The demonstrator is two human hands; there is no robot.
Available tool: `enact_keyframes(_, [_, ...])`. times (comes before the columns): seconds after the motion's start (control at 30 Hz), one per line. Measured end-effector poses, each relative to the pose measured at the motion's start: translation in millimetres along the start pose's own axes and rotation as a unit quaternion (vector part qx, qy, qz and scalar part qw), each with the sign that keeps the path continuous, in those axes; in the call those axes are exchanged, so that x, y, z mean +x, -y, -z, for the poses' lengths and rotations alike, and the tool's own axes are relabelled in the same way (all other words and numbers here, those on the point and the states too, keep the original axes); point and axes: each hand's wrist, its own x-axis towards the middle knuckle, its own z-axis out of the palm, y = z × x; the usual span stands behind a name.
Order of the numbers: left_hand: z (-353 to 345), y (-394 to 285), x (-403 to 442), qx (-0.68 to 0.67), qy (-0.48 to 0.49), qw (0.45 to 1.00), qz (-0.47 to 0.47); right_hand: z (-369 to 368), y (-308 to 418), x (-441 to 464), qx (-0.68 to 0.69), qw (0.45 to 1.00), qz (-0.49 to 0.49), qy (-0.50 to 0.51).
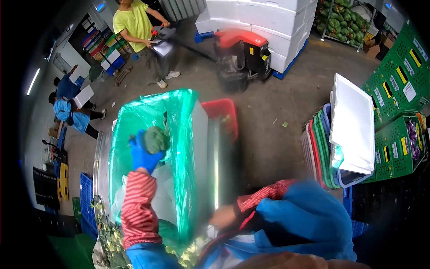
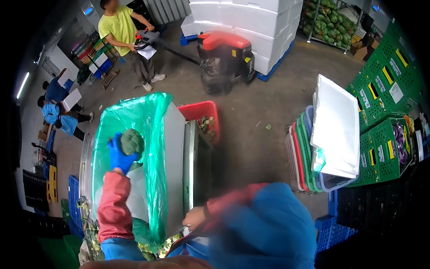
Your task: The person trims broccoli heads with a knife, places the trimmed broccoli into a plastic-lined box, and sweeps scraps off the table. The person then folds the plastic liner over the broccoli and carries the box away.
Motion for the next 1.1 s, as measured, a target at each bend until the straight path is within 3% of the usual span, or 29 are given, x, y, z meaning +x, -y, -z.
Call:
enact_keyframes(0.07, [19.6,32.3,-0.3,-0.003,-0.013,1.000,-0.012,0.6,9.3,1.9,-0.003,0.999,0.033,0.010])
enact_keyframes(0.1, [33.7,39.7,-8.3,-0.193,0.014,0.975,0.113,1.3,14.0,2.0,-0.010,0.999,0.050,0.005])
enact_keyframes(0.13, [54.0,39.7,-20.7,-0.372,0.039,0.898,0.230,0.8,17.9,2.9,-0.017,0.997,0.069,0.000])
enact_keyframes(0.17, [95.8,2.3,-34.8,-0.406,0.068,0.834,0.369,-8.4,13.1,9.4,-0.019,0.995,0.094,-0.003])
enact_keyframes(0.2, [107.9,16.8,-56.3,-0.507,0.056,0.783,0.356,-13.7,15.2,12.0,-0.016,0.995,0.103,-0.001])
enact_keyframes(0.23, [112.7,76.4,-80.0,-0.651,0.096,0.662,0.359,-17.4,17.6,13.8,-0.015,0.994,0.111,0.003])
enact_keyframes(0.27, [132.3,68.1,-101.0,-0.711,0.083,0.628,0.304,-19.2,19.8,15.3,-0.015,0.993,0.119,0.008])
enact_keyframes(0.4, [185.8,34.9,-185.5,-0.793,-0.029,0.592,0.137,-40.8,31.3,29.3,-0.011,0.992,0.122,0.006])
enact_keyframes(0.5, [205.3,7.5,-247.8,-0.774,-0.148,0.600,0.138,-55.7,44.3,42.0,0.042,0.983,0.178,-0.006])
enact_keyframes(0.6, [211.6,-3.3,-317.3,-0.792,-0.141,0.581,0.124,-79.9,48.4,55.7,0.084,0.975,0.205,-0.021])
enact_keyframes(0.63, [212.2,-13.3,-346.7,-0.767,-0.158,0.609,0.125,-86.8,50.4,61.1,0.100,0.974,0.203,-0.004])
enact_keyframes(0.7, [206.4,0.3,-400.5,-0.763,-0.157,0.603,0.172,-100.4,57.8,74.0,0.120,0.971,0.208,-0.005])
enact_keyframes(0.73, [202.1,-4.6,-427.3,-0.763,-0.258,0.530,0.265,-105.3,59.6,78.0,0.127,0.968,0.213,-0.030])
enact_keyframes(0.77, [195.5,-5.5,-444.1,-0.781,-0.230,0.532,0.233,-104.5,66.3,80.4,0.169,0.975,0.141,-0.014])
enact_keyframes(0.8, [188.2,-9.7,-457.0,-0.785,-0.258,0.500,0.260,-103.8,73.5,87.0,0.199,0.978,0.062,0.003])
enact_keyframes(0.83, [180.6,-14.1,-468.9,-0.787,-0.286,0.467,0.285,-115.0,78.0,100.2,0.276,0.947,0.131,-0.098])
enact_keyframes(0.9, [159.1,-17.4,-485.1,-0.784,-0.357,0.390,0.325,-96.2,104.7,115.9,0.330,0.942,-0.061,-0.020])
enact_keyframes(0.97, [150.0,-25.7,-488.2,-0.802,-0.354,0.362,0.316,-103.0,119.5,140.7,0.375,0.926,-0.033,-0.030])
enact_keyframes(1.0, [144.3,-28.5,-489.2,-0.788,-0.367,0.373,0.324,-106.2,126.8,154.1,0.398,0.917,-0.018,-0.035])
enact_keyframes(1.07, [129.1,-28.2,-505.3,-0.787,-0.383,0.344,0.340,-116.8,128.9,169.3,0.447,0.894,-0.040,0.011])
enact_keyframes(1.1, [124.9,-39.0,-508.8,-0.775,-0.388,0.358,0.349,-122.9,130.1,172.8,0.461,0.886,-0.042,0.019])
